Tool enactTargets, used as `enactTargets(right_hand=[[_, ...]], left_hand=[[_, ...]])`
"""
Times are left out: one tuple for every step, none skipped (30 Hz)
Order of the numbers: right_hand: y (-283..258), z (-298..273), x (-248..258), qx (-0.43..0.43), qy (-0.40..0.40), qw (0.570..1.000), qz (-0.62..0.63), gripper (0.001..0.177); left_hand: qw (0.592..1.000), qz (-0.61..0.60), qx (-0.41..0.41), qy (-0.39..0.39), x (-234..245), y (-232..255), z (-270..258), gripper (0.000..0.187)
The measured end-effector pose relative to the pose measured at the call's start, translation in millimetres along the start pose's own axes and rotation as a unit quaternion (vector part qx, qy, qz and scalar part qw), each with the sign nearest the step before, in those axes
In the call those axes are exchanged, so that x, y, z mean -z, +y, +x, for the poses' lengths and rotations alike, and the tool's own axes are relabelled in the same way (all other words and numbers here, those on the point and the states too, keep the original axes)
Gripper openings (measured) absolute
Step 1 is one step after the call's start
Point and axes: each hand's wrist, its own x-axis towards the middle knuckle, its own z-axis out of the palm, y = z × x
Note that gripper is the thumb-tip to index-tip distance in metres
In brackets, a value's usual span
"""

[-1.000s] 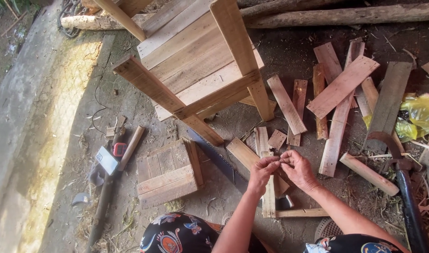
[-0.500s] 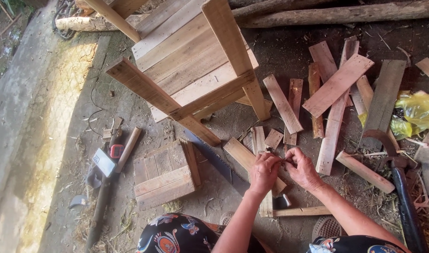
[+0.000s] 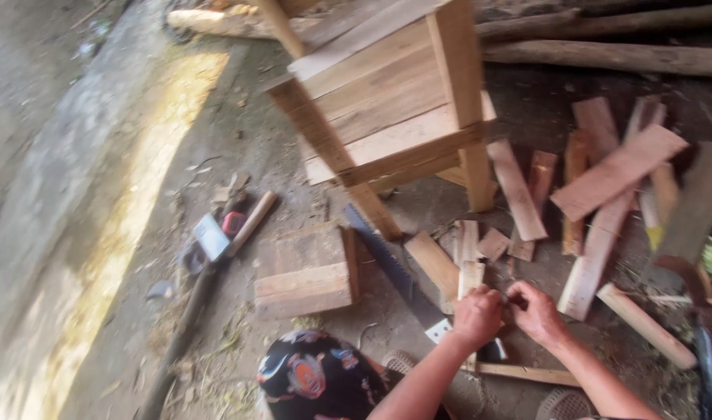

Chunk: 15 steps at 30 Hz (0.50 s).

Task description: The person sits on the ground assembling a wooden chair from scrap planks. They pick up wood pieces, fit slats into the chair frame, hammer pieces into place, and hold a long rail against the chair while working on it by hand.

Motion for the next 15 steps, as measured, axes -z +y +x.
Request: enactTargets(right_hand=[[11.8,4.6,-1.6,0.048,0.011,0.999,-0.007,0.025],[23.1,10.1,-4.0,0.095,0.024,0.995,-0.011,0.024],[23.1,8.5,-0.2,0.110,0.008,0.994,-0.012,0.024],[23.5,7.8,3.7,0.073,-0.002,0.997,-0.005,0.027],[25.4,6.4,10.4,0.035,-0.008,0.999,-0.001,0.031],[60.1,18.7,4.9,0.047,-0.021,0.999,-0.004,0.031],[94.6,30.4,1.5,0.062,-0.015,0.994,-0.094,0.039],[128.8,44.3,-1.4,0.078,-0.007,0.980,-0.182,0.048],[114.7,40.5,-0.8,0.089,-0.014,0.979,-0.185,0.048],[101.4,36.9,0.5,0.047,-0.032,0.987,-0.149,0.040],[89.9,30.7,3.9,0.002,-0.043,0.993,-0.110,0.035],[84.5,33.6,1.6,0.009,-0.044,0.993,-0.112,0.035],[81.4,31.2,0.4,-0.006,-0.059,0.991,-0.123,0.028],[78.3,29.8,-0.4,-0.022,-0.073,0.988,-0.135,0.022],[76.1,30.6,1.9,-0.017,-0.072,0.988,-0.136,0.022]], left_hand=[[1.000,-0.004,0.006,0.003,13.3,10.1,-0.2,0.007],[1.000,-0.007,0.012,0.006,26.7,19.6,-0.5,0.014],[0.999,-0.002,0.027,0.021,40.6,28.8,-0.2,0.014],[0.999,-0.025,-0.019,0.039,54.3,37.9,0.2,0.018],[0.995,-0.049,-0.069,0.056,66.2,48.6,1.1,0.024],[0.995,-0.044,-0.058,0.070,101.6,68.3,-2.5,0.024],[0.994,-0.068,-0.071,0.056,136.6,90.3,-7.2,0.030],[0.991,-0.092,-0.084,0.044,171.0,112.8,-11.9,0.036],[0.992,-0.089,-0.076,0.055,212.1,122.5,-24.2,0.036],[0.983,-0.114,-0.119,0.081,252.0,133.2,-37.1,0.035],[0.970,-0.138,-0.168,0.103,290.6,145.5,-50.6,0.035],[0.970,-0.135,-0.169,0.110,318.3,135.7,-59.0,0.035],[0.968,-0.113,-0.162,0.157,345.5,126.9,-67.8,0.023],[0.963,-0.090,-0.155,0.204,372.4,118.0,-76.0,0.012],[0.962,-0.089,-0.156,0.208,375.7,79.2,-75.8,0.012]])
